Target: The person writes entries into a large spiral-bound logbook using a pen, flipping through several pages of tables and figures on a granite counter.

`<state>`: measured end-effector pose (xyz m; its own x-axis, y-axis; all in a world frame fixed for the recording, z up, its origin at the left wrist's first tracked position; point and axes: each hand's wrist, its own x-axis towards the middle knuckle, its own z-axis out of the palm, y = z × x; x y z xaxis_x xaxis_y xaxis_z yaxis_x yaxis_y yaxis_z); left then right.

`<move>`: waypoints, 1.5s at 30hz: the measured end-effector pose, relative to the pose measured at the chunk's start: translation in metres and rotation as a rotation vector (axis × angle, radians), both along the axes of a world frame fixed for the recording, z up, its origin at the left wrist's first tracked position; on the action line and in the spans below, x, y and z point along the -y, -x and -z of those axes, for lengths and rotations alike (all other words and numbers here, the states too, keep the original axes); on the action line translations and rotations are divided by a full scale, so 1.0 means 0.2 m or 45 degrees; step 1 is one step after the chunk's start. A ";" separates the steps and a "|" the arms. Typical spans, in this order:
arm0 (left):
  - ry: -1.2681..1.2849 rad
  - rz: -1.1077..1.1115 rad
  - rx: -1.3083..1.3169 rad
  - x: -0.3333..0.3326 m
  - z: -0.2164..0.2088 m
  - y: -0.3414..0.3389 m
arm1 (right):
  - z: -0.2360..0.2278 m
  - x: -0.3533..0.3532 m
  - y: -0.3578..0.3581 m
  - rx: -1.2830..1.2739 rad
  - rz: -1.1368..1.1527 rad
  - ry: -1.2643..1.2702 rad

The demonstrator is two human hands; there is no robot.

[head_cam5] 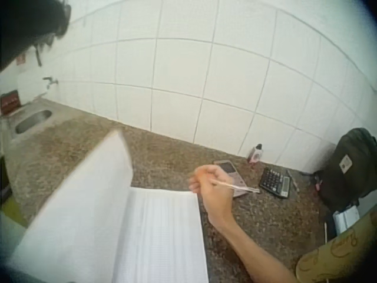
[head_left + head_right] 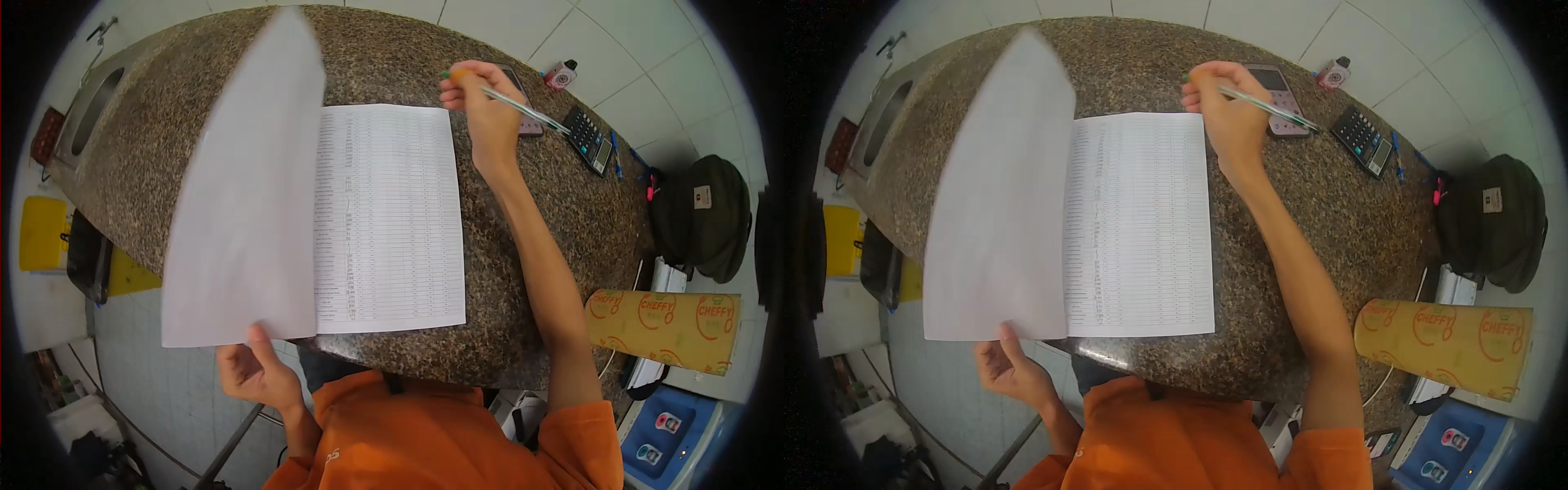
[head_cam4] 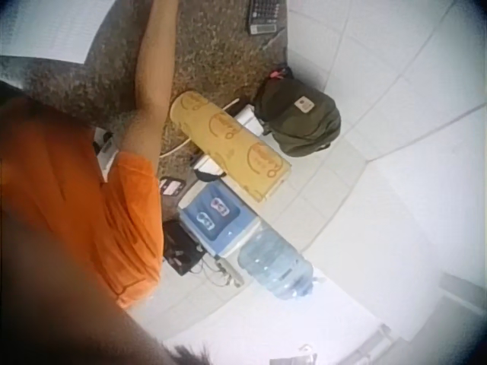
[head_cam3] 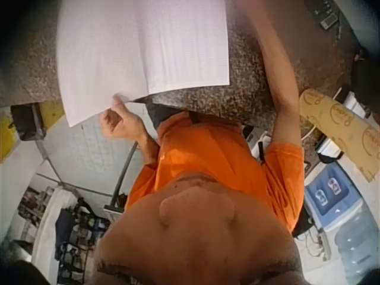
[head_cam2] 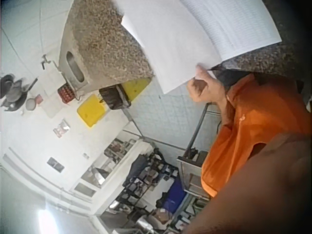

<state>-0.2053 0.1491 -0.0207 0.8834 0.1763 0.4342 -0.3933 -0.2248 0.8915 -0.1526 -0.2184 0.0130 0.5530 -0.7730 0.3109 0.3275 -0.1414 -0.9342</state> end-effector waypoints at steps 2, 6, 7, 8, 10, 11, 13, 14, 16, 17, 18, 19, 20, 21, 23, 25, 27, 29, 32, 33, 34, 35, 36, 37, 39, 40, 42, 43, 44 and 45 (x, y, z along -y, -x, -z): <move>-0.014 -0.065 0.020 -0.04 0.07 -0.02 | 0.00 -0.04 -0.02 -0.083 -0.079 0.030; 0.049 -0.065 -0.029 -0.02 0.30 -0.09 | 0.07 -0.03 -0.05 -0.470 -0.221 0.049; 0.107 -0.084 0.051 -0.01 0.35 -0.11 | 0.08 -0.04 -0.08 -0.531 -0.199 0.059; 0.165 -0.102 0.131 -0.01 0.41 -0.12 | 0.09 -0.05 -0.10 -0.594 -0.175 0.069; 0.268 -0.142 0.114 -0.05 0.48 -0.13 | 0.11 -0.08 -0.11 -0.576 -0.106 0.115; 0.305 -0.169 0.151 -0.07 0.51 -0.13 | 0.12 -0.10 -0.12 -0.533 -0.032 0.168; 0.346 -0.194 0.153 -0.04 0.52 -0.13 | 0.11 -0.09 -0.10 -0.562 -0.037 0.179; 0.339 -0.245 0.163 -0.03 0.52 -0.12 | 0.12 -0.08 -0.09 -0.561 -0.043 0.191; 0.330 -0.291 0.158 0.00 0.52 -0.12 | 0.14 -0.06 -0.09 -0.600 -0.047 0.241; 0.355 -0.319 0.183 0.00 0.53 -0.12 | 0.14 -0.05 -0.08 -0.584 -0.053 0.246; 0.375 -0.347 0.217 0.00 0.53 -0.13 | 0.14 -0.06 -0.09 -0.559 -0.062 0.247; 0.373 -0.345 0.204 0.00 0.53 -0.13 | 0.15 -0.07 -0.09 -0.572 -0.060 0.246; 0.395 -0.364 0.223 0.00 0.53 -0.14 | 0.15 -0.07 -0.10 -0.585 -0.052 0.276; 0.414 -0.390 0.244 0.00 0.54 -0.14 | 0.15 -0.07 -0.11 -0.595 -0.052 0.308; 0.365 -0.397 0.282 -0.05 0.61 -0.13 | 0.16 -0.07 -0.11 -0.630 -0.039 0.346; 0.316 -0.398 0.325 -0.02 0.58 -0.15 | 0.15 -0.08 -0.12 -0.659 -0.021 0.384; 0.494 -0.641 0.270 0.10 0.48 -0.18 | 0.15 -0.08 -0.12 -0.659 -0.039 0.370; 0.462 -0.634 0.247 0.09 0.48 -0.18 | 0.15 -0.07 -0.11 -0.655 -0.037 0.355; 0.429 -0.620 0.217 0.06 0.50 -0.16 | 0.16 -0.06 -0.10 -0.625 -0.042 0.333; 0.427 -0.610 0.211 0.04 0.52 -0.15 | 0.16 -0.06 -0.10 -0.600 -0.048 0.325; 0.425 -0.600 0.205 0.02 0.54 -0.15 | 0.16 -0.06 -0.11 -0.602 -0.050 0.327; 0.423 -0.588 0.199 0.00 0.55 -0.14 | 0.16 -0.07 -0.11 -0.618 -0.042 0.334; 0.423 -0.575 0.191 0.00 0.55 -0.14 | 0.15 -0.08 -0.11 -0.636 -0.031 0.343; 0.424 -0.574 0.188 0.00 0.55 -0.13 | 0.15 -0.08 -0.12 -0.639 -0.029 0.344; 0.441 -0.562 0.147 0.00 0.55 -0.13 | 0.15 -0.08 -0.12 -0.634 -0.014 0.333; 0.439 -0.562 0.146 -0.01 0.55 -0.12 | 0.15 -0.08 -0.12 -0.635 -0.014 0.331; 0.431 -0.557 0.158 -0.01 0.55 -0.13 | 0.15 -0.08 -0.11 -0.644 -0.023 0.355; 0.432 -0.556 0.157 -0.01 0.55 -0.13 | 0.15 -0.07 -0.11 -0.645 -0.022 0.356; 0.424 -0.542 0.170 -0.02 0.56 -0.13 | 0.15 -0.07 -0.11 -0.629 -0.024 0.344; 0.414 -0.528 0.183 -0.02 0.56 -0.13 | 0.16 -0.06 -0.11 -0.612 -0.026 0.331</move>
<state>-0.1801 0.1535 -0.1325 0.6469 0.6428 0.4103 -0.4532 -0.1087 0.8847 -0.1312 -0.2058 -0.0189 0.6941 -0.6920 0.1986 -0.1230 -0.3858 -0.9144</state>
